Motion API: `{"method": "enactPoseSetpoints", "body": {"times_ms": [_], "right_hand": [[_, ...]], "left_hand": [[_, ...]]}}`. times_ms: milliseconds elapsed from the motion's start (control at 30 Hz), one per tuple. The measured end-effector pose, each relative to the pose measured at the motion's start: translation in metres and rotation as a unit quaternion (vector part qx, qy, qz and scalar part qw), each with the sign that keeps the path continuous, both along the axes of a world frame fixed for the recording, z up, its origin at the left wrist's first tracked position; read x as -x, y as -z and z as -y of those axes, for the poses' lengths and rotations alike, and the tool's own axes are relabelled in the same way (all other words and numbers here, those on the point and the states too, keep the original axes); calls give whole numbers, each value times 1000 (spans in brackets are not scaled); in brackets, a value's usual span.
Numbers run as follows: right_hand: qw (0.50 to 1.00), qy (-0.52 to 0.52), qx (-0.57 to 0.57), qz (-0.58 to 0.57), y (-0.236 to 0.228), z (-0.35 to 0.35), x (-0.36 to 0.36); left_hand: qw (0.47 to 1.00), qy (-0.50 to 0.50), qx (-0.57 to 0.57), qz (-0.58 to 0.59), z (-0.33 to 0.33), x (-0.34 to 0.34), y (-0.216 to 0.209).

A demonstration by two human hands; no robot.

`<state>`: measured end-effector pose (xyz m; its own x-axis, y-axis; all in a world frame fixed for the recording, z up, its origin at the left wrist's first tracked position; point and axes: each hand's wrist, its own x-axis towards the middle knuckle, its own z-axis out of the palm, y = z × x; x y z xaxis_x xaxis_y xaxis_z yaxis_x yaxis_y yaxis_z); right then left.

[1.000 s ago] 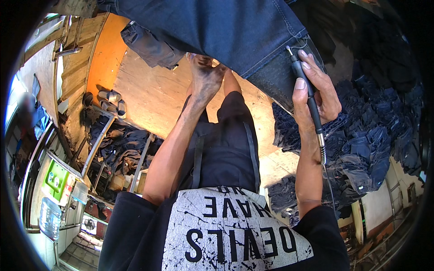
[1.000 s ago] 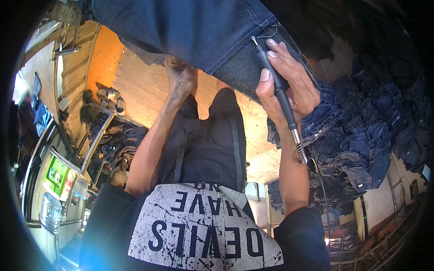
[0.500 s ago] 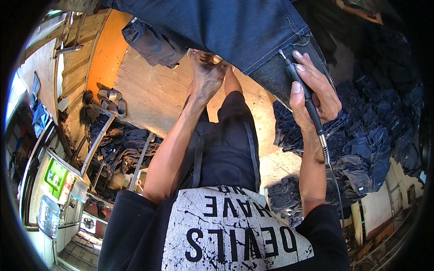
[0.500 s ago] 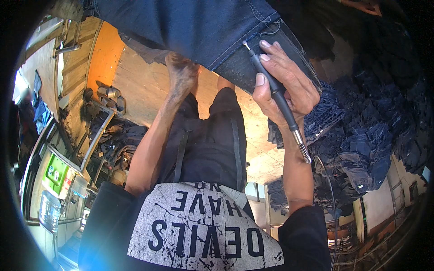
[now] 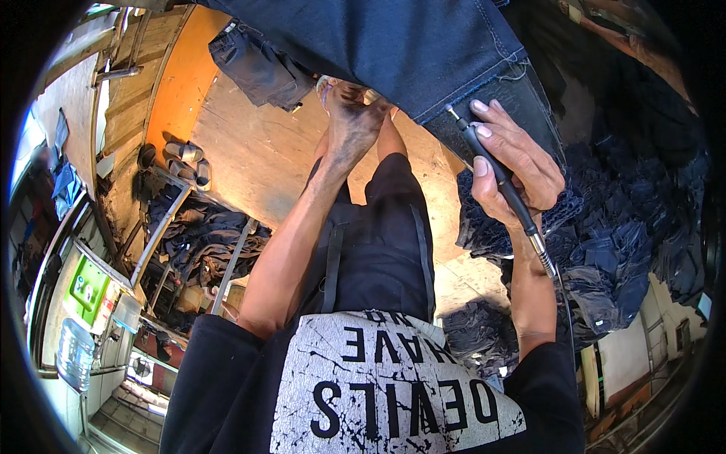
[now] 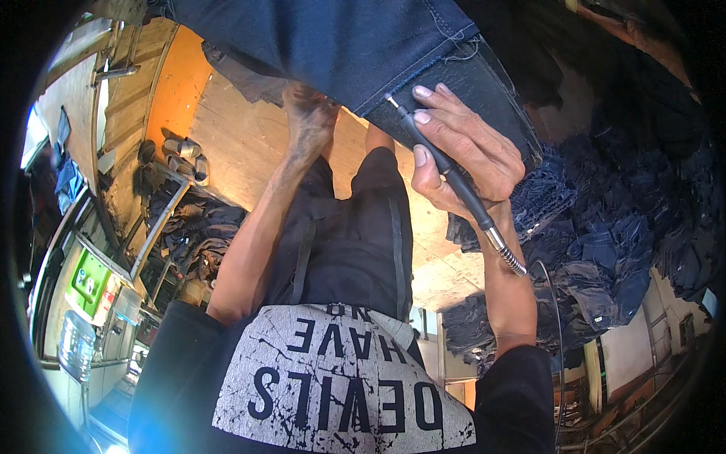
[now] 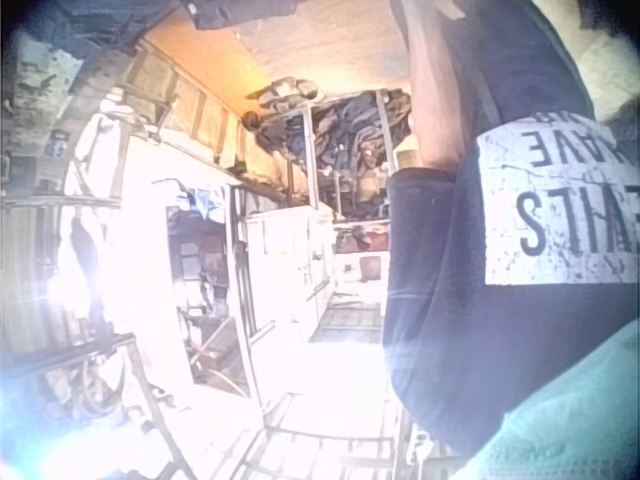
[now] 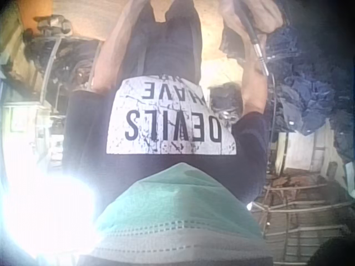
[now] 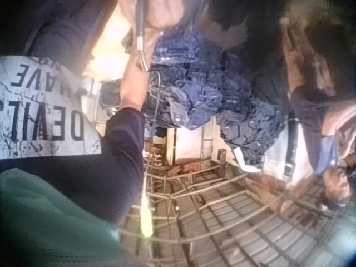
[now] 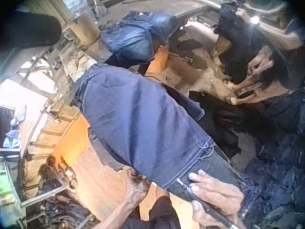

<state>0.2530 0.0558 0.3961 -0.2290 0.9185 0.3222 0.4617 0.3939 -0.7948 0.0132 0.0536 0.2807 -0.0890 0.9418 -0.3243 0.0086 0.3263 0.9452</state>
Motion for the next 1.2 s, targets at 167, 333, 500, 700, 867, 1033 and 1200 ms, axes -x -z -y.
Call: {"method": "enactPoseSetpoints", "body": {"times_ms": [167,333,500,700,867,1033,1200], "right_hand": [[1000,-30,8,-5,-2,-1,1],[998,-64,14,-16,-4,-5,6],[997,-71,13,-11,-1,0,3],[999,53,-14,1,-3,-2,-4],[923,350,37,-156,-23,-7,-9],[950,292,-31,-106,-55,-14,11],[941,336,45,8,-52,-64,56]], "left_hand": [[1000,10,-4,1,-1,-1,-1],[1000,11,11,20,-3,0,-2],[999,30,-12,-11,-4,1,-4],[999,30,-1,15,-7,2,-11],[983,151,101,21,-6,57,-73],[977,-2,-55,-206,-98,138,-161],[862,71,-219,-452,-214,140,-148]]}}
